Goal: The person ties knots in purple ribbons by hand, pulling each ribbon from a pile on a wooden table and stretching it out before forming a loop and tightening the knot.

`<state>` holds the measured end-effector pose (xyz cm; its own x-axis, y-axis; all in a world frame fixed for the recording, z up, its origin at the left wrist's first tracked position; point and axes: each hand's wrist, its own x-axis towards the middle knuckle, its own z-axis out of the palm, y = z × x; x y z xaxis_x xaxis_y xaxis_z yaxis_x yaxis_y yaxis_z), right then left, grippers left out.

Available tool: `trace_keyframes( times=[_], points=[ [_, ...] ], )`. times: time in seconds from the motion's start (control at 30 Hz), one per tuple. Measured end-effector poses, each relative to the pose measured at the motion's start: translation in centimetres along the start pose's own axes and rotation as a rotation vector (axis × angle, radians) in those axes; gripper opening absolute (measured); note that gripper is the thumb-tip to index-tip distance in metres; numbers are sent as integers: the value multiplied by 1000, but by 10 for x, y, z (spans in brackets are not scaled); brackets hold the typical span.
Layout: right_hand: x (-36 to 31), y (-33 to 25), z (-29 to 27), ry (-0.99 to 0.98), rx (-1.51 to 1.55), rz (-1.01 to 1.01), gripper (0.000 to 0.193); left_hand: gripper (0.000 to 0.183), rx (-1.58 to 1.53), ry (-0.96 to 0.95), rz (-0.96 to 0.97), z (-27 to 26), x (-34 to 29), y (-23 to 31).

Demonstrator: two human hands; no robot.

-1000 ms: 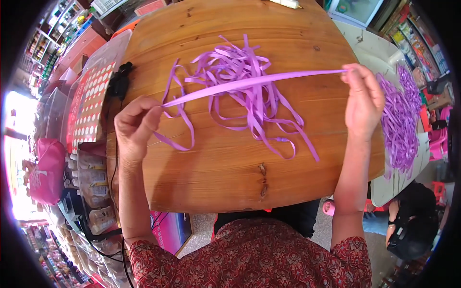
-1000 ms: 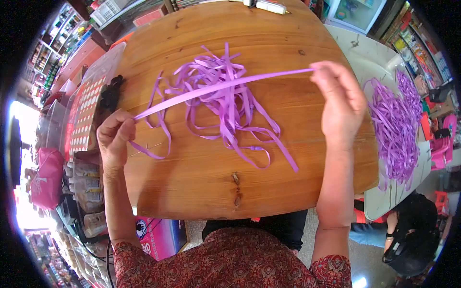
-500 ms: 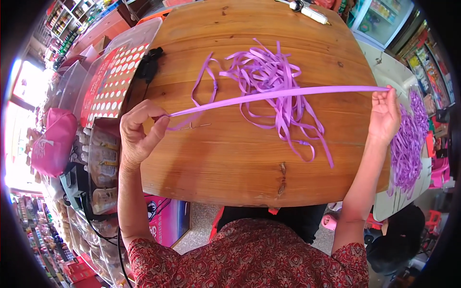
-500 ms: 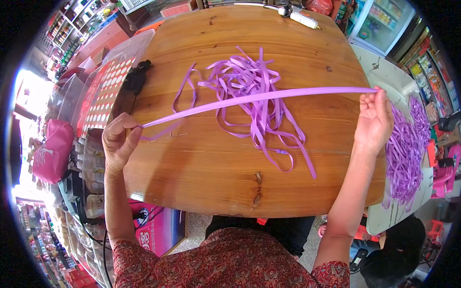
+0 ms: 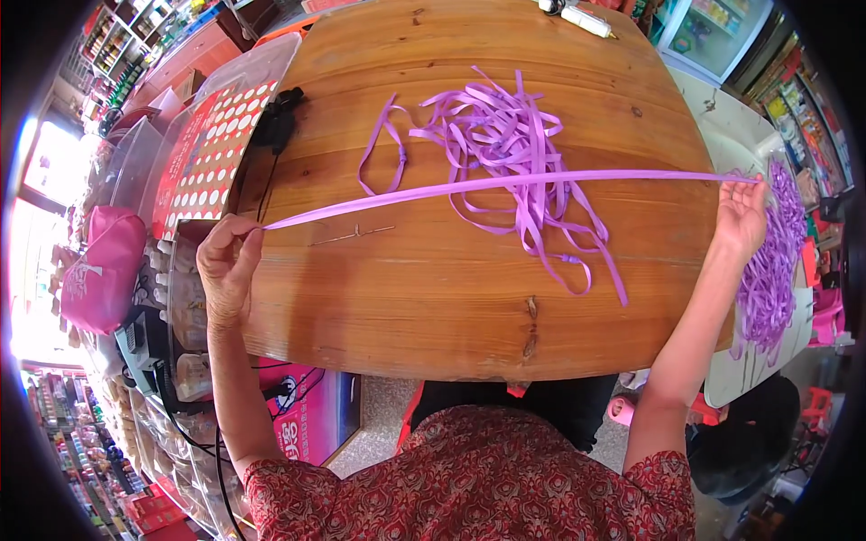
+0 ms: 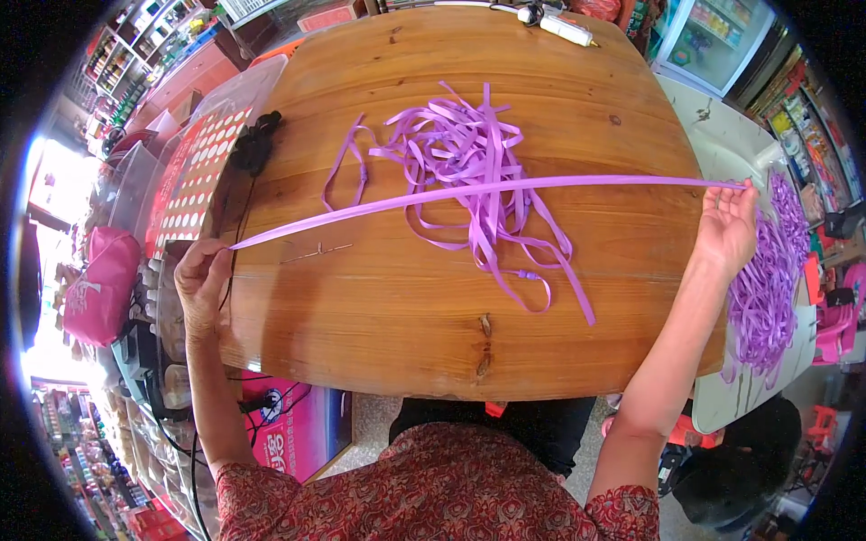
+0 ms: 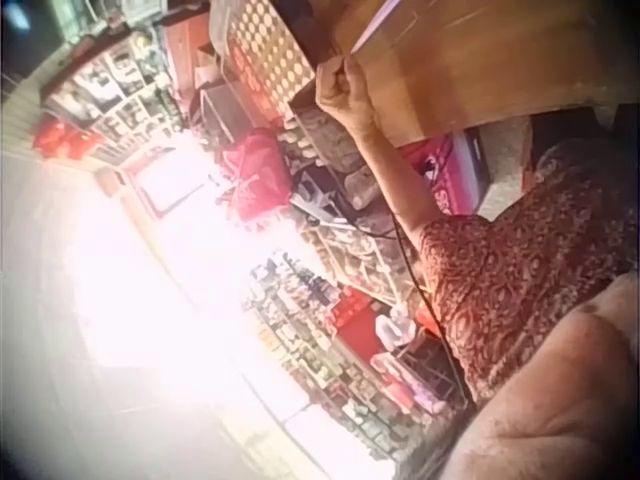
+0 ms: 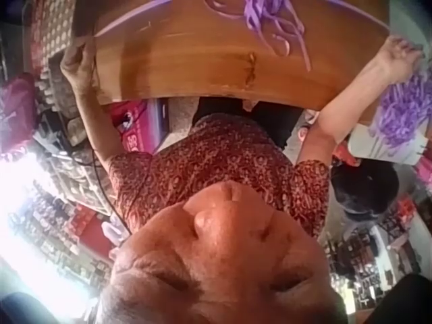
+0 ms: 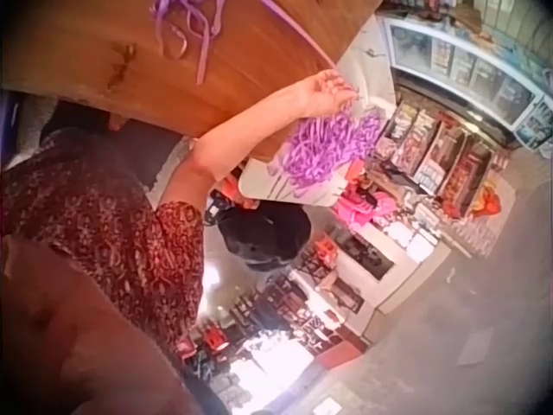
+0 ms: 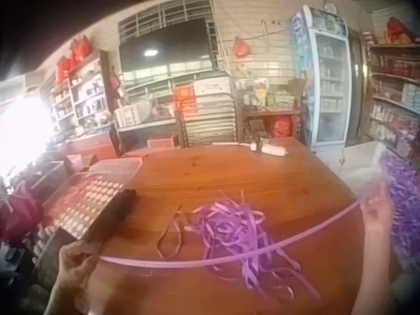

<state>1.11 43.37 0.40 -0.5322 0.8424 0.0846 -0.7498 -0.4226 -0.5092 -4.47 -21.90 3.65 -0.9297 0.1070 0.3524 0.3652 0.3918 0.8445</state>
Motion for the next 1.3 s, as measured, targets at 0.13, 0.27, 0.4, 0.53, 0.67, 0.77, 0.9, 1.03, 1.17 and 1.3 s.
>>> trace_keyframes(
  times=[0.13,0.27,0.4,0.53,0.67,0.77,0.9,1.03,1.17,1.3],
  points=[
    [-14,6,15,-92,37,105,20,8,-382,147,-102,13,0,-15],
    [-30,13,35,-77,57,182,24,14,-968,178,-178,25,6,-22],
    [-31,18,30,-452,135,268,31,17,-1393,153,-173,41,16,-38],
    [-73,38,63,-570,-269,160,42,18,-1441,-31,-43,47,24,-42],
    [-116,55,77,-722,-719,35,38,15,-822,-18,-202,110,16,33],
    [-163,75,85,-878,-908,81,35,17,-647,-240,-196,148,0,66],
    [-199,89,88,-1224,-932,13,34,27,-838,-444,-221,175,-3,79],
    [-201,88,88,-1258,-882,6,30,23,-805,-457,-228,193,-4,77],
    [-200,92,88,-1335,-841,71,29,23,-1174,-536,-310,200,2,69],
    [-202,93,92,-1332,-914,150,37,22,-1433,-505,-365,204,0,66]
  ],
)
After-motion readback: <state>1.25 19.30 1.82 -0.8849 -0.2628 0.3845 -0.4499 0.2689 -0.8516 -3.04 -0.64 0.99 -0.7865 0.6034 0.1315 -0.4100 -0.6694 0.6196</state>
